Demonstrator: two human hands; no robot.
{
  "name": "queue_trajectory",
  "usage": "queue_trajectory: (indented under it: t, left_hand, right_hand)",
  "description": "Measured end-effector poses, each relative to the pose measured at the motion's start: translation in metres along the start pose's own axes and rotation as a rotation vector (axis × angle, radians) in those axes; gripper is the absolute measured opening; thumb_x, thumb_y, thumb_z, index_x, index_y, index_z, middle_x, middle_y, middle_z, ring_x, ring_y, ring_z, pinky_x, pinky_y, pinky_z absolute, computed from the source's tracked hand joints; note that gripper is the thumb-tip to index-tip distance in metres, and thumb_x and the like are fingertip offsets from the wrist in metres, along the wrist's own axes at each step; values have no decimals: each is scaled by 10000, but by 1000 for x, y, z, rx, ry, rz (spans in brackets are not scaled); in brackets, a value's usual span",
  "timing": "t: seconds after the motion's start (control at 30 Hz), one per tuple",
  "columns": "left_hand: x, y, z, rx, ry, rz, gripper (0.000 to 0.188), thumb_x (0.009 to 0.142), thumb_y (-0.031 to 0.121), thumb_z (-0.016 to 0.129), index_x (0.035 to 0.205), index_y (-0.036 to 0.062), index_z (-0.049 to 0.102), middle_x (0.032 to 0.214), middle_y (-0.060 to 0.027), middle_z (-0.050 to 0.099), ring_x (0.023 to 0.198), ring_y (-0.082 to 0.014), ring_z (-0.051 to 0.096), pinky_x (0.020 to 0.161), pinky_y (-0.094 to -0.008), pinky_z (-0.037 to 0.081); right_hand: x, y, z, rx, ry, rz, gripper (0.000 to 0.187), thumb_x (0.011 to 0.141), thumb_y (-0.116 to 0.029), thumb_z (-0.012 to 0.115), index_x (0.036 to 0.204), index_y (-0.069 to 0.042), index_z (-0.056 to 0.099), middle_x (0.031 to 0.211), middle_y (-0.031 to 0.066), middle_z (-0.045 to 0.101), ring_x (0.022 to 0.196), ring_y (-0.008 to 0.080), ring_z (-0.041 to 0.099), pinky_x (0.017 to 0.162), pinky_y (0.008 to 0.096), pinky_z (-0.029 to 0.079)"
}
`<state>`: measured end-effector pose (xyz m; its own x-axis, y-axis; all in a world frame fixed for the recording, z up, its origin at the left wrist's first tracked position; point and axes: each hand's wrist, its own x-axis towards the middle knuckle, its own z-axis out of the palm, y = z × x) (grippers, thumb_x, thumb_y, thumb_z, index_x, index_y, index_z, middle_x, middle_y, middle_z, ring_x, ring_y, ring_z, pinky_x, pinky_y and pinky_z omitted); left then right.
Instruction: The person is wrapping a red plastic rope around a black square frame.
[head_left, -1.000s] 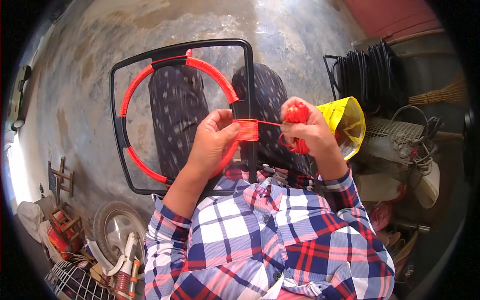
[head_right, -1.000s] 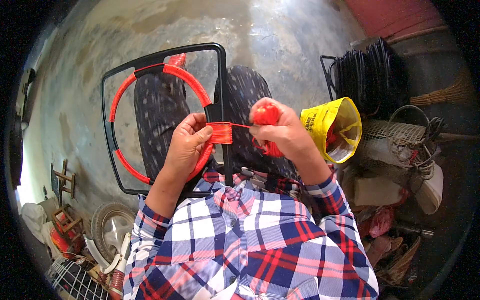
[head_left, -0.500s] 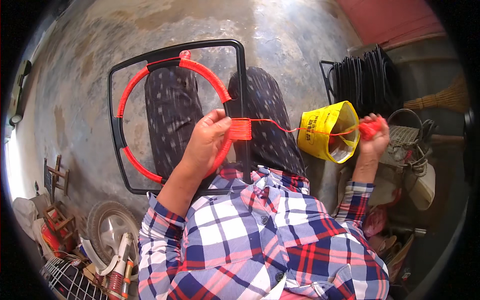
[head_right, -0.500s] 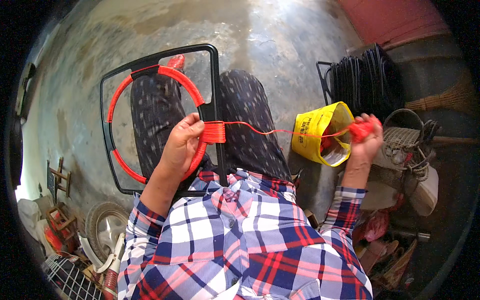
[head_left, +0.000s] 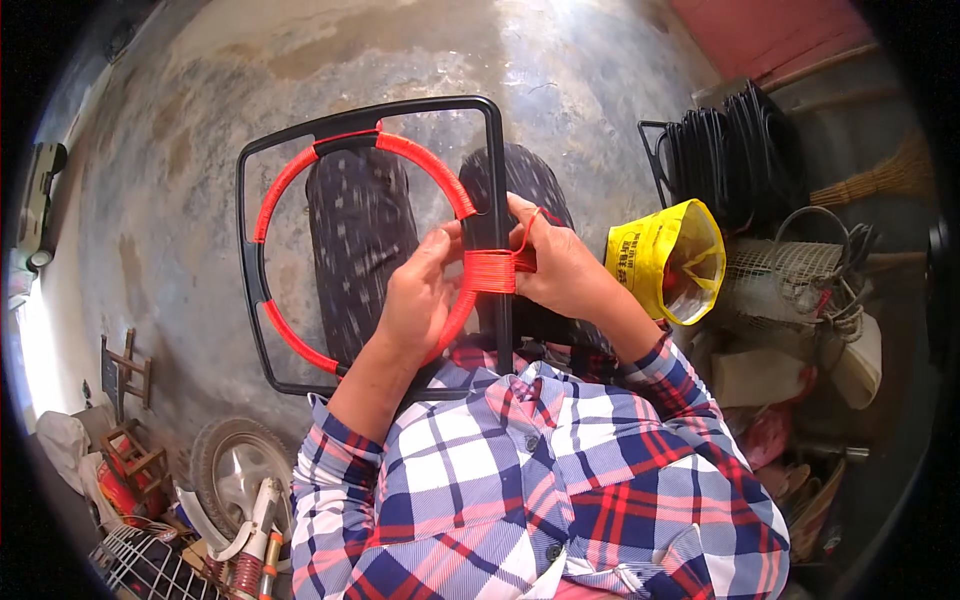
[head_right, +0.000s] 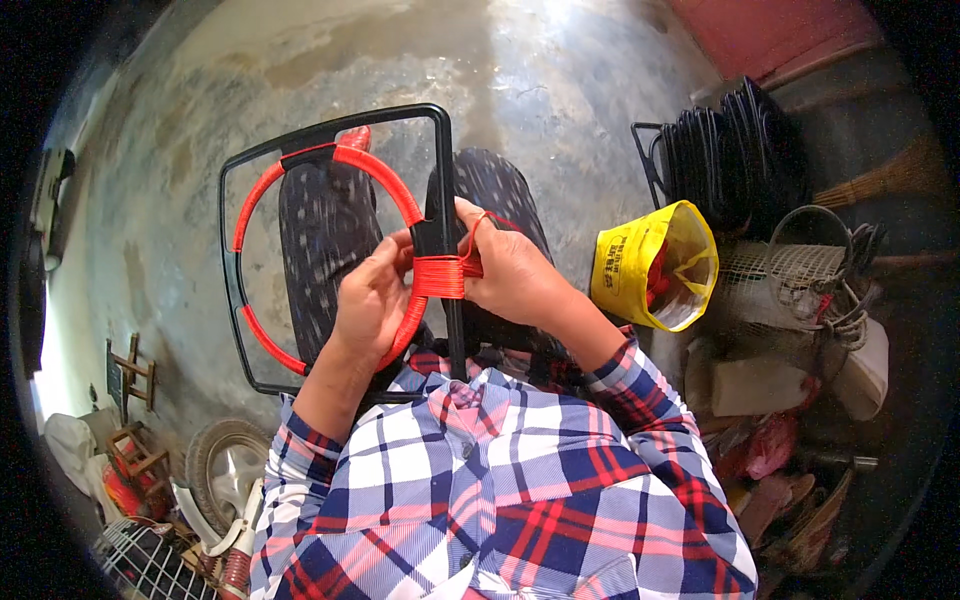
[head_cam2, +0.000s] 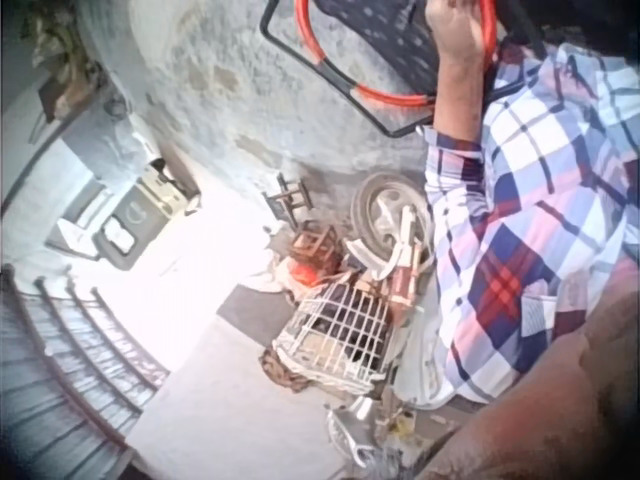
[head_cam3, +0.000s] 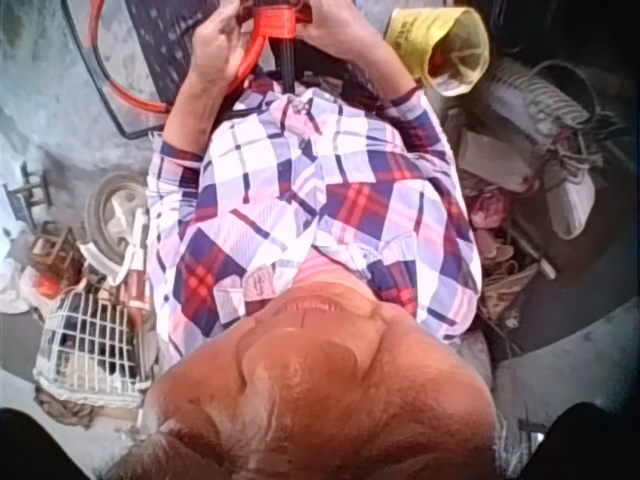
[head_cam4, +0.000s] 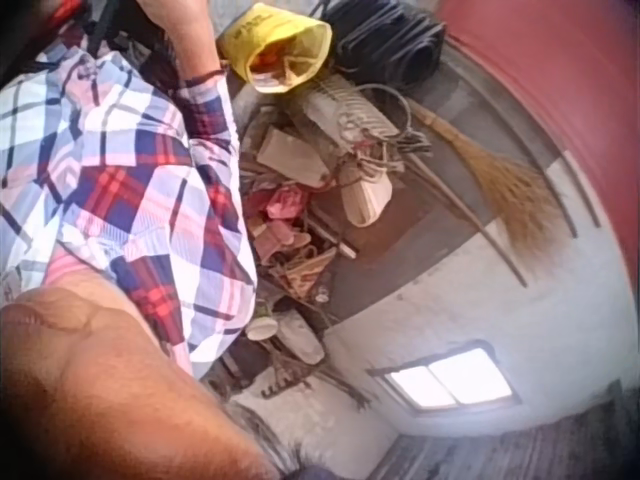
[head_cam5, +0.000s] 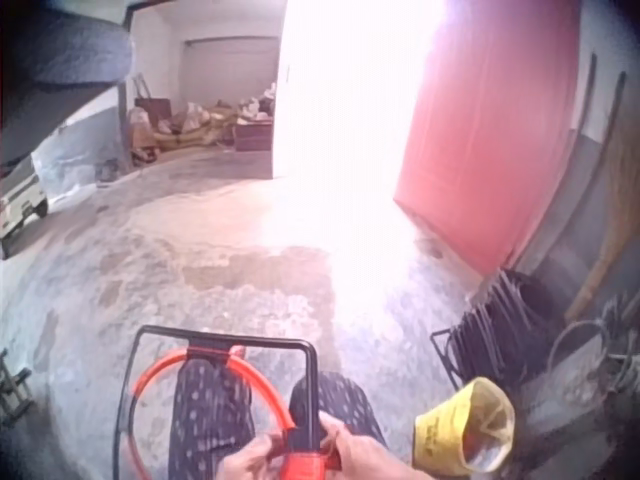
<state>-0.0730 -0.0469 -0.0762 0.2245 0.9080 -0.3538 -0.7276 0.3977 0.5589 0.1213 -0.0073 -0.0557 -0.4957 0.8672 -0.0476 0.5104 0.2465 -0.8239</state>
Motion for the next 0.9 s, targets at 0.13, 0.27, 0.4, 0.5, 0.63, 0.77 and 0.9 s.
queue_trajectory:
  t: [0.13,0.27,0.4,0.5,0.63,0.77,0.9]
  left_hand:
    - [-4,4,7,-57,-27,-84,286,1031,194,457,1228,8,547,1156,-112,637,1047,-225,634,951,-385,506]
    - [-3,4,-4,-145,-46,-121,188,1009,96,479,1176,28,534,1121,-93,646,1012,-206,646,905,-388,520]
    - [-4,-2,-1,4,108,90,137,990,49,520,1126,37,528,1038,-67,638,925,-170,637,851,-326,520]
    - [-6,-8,0,440,189,444,143,996,56,534,1138,46,514,1068,-56,583,909,-113,587,824,-276,490]
    - [-14,-8,2,977,179,850,186,986,61,553,1156,31,483,1153,-78,473,961,-121,504,843,-266,445]
    - [-18,-8,8,899,14,901,332,945,174,651,1186,16,485,1161,-101,466,960,-156,494,849,-285,438]
    - [-21,-4,5,751,15,807,386,963,246,629,1223,14,462,1156,-83,484,937,-122,468,876,-276,411]
  right_hand:
    - [8,18,6,379,-171,-33,729,790,-51,739,1411,55,370,988,154,661,926,246,681,818,341,527]
    - [5,17,-2,592,-189,-13,658,824,-7,700,1408,25,399,1073,92,646,1001,144,625,864,301,507]
    - [10,11,-6,647,149,54,500,880,28,638,1356,2,486,1086,65,636,975,100,602,845,267,499]
    - [12,12,-11,613,216,-37,374,920,9,615,1288,-21,561,1073,49,622,940,63,587,816,232,489]
    - [21,-22,-5,-256,275,-438,501,730,-26,761,1211,-85,635,1094,73,641,1005,241,611,878,349,508]
    - [26,-32,9,-307,217,-560,475,708,-81,777,1166,-98,654,1151,86,631,1064,312,582,914,401,492]
    - [22,-17,-1,330,308,-359,318,770,-74,752,1071,-67,649,1023,88,640,940,210,612,831,340,499]
